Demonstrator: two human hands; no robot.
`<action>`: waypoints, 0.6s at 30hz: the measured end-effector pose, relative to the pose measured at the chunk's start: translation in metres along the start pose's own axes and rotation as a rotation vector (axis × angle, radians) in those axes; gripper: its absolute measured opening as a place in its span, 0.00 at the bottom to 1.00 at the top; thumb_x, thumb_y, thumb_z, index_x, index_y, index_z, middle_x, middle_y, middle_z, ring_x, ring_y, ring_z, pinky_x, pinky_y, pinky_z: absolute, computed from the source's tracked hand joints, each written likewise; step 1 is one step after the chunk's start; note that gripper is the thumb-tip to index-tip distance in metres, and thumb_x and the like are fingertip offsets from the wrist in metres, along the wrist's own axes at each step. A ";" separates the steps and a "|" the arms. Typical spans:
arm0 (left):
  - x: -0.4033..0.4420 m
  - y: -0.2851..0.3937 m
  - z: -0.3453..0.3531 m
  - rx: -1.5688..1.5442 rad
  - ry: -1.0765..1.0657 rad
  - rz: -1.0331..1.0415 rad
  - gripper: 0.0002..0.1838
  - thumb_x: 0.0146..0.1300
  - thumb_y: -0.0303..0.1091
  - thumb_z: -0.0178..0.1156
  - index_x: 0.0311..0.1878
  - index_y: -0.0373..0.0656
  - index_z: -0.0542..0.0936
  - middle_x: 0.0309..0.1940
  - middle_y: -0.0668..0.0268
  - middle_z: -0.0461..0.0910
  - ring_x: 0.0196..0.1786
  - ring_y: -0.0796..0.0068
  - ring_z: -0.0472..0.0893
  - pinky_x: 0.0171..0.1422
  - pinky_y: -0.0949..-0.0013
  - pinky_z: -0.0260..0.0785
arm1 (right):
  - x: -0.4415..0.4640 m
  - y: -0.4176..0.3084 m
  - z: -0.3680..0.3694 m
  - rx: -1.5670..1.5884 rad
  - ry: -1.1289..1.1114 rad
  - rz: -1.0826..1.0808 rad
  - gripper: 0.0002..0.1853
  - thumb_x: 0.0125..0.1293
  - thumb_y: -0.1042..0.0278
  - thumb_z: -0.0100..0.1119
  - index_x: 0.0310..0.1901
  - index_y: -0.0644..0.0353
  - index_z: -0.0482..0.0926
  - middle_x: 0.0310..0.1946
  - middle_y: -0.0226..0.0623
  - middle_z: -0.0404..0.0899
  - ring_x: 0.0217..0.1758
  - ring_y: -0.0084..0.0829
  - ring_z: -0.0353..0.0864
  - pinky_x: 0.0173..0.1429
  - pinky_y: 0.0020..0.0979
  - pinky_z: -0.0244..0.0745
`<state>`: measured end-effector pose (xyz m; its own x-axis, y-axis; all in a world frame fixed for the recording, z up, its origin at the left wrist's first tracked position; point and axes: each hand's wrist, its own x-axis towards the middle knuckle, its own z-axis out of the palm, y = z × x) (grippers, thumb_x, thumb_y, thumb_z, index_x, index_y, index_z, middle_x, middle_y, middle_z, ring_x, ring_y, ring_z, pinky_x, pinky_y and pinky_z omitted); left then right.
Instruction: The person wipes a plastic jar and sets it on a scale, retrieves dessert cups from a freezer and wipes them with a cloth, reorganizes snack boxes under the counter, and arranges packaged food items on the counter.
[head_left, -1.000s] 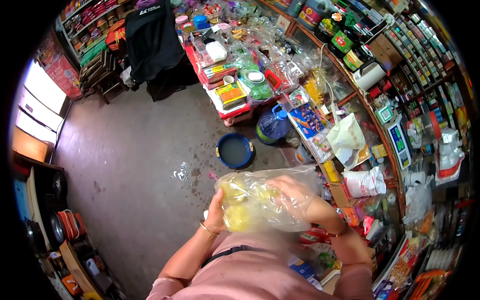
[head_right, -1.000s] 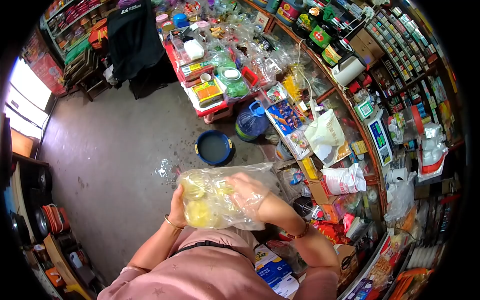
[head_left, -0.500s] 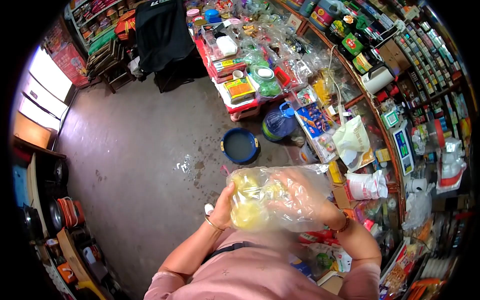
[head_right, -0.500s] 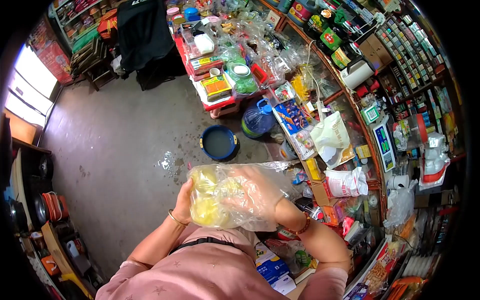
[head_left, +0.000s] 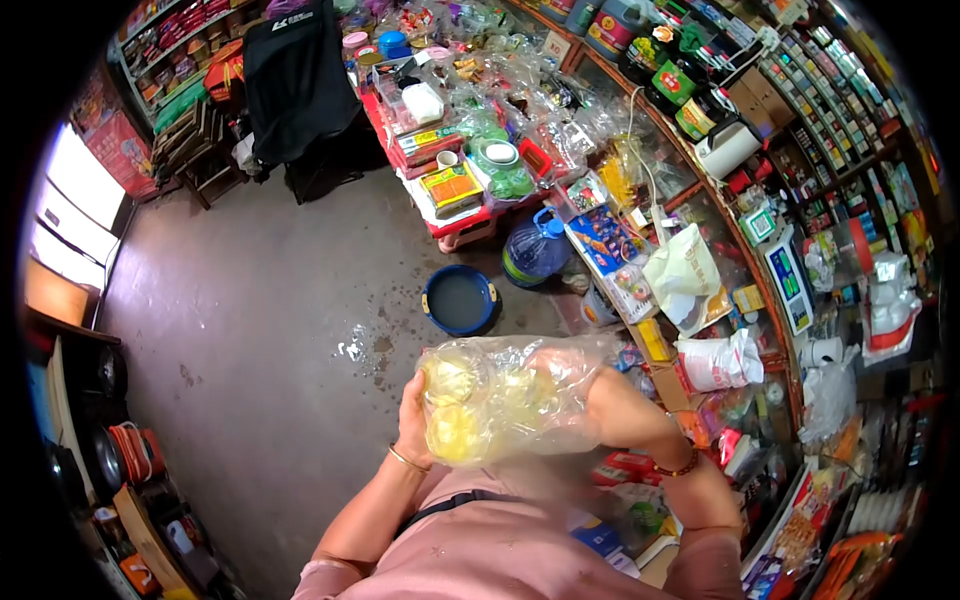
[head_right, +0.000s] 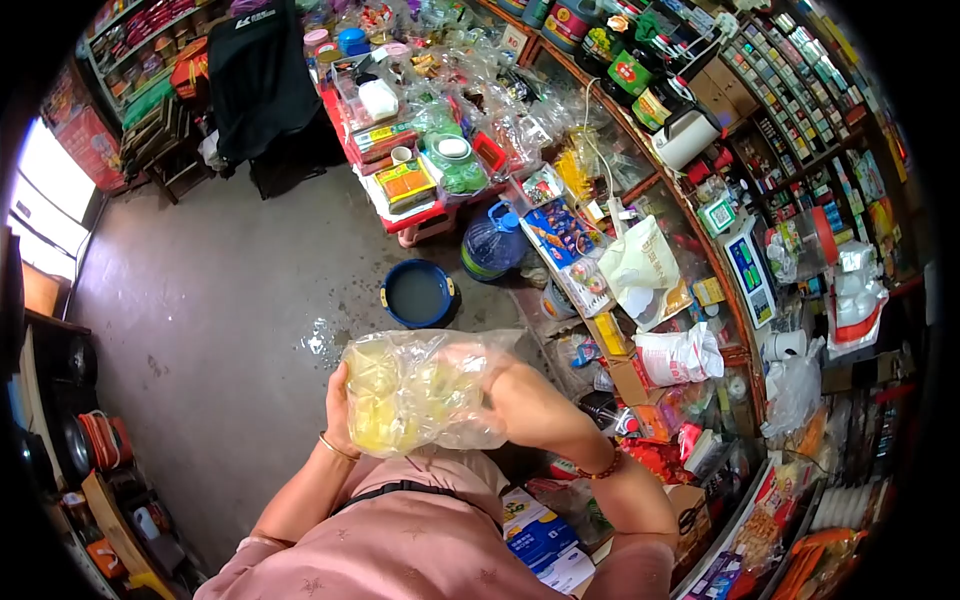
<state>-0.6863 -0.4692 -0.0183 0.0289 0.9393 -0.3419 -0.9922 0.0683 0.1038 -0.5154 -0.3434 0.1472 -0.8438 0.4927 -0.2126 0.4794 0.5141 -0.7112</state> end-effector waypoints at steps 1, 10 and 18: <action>0.001 0.000 0.002 -0.022 0.023 0.004 0.34 0.61 0.58 0.41 0.62 0.41 0.64 0.58 0.54 0.68 0.59 0.56 0.70 0.63 0.51 0.63 | 0.000 0.003 0.005 -0.224 -0.033 -0.150 0.26 0.55 0.68 0.60 0.57 0.63 0.67 0.49 0.52 0.72 0.53 0.45 0.72 0.57 0.38 0.66; 0.006 -0.013 0.016 -0.123 -0.019 -0.077 0.33 0.59 0.57 0.44 0.61 0.43 0.65 0.57 0.55 0.69 0.56 0.56 0.72 0.62 0.52 0.64 | 0.001 0.028 0.031 -0.173 -0.016 -0.300 0.33 0.56 0.62 0.58 0.60 0.66 0.59 0.60 0.50 0.60 0.62 0.46 0.62 0.65 0.37 0.58; 0.009 -0.021 0.019 -0.195 -0.044 -0.142 0.34 0.59 0.59 0.43 0.61 0.43 0.66 0.55 0.56 0.71 0.56 0.57 0.72 0.61 0.53 0.64 | 0.010 -0.006 0.022 -0.437 0.080 -0.396 0.28 0.54 0.66 0.58 0.57 0.62 0.64 0.56 0.46 0.64 0.59 0.47 0.64 0.61 0.37 0.63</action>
<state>-0.6633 -0.4562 -0.0054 0.1710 0.9390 -0.2983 -0.9822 0.1387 -0.1264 -0.5323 -0.3566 0.1349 -0.9660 0.2469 0.0762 0.2008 0.9028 -0.3804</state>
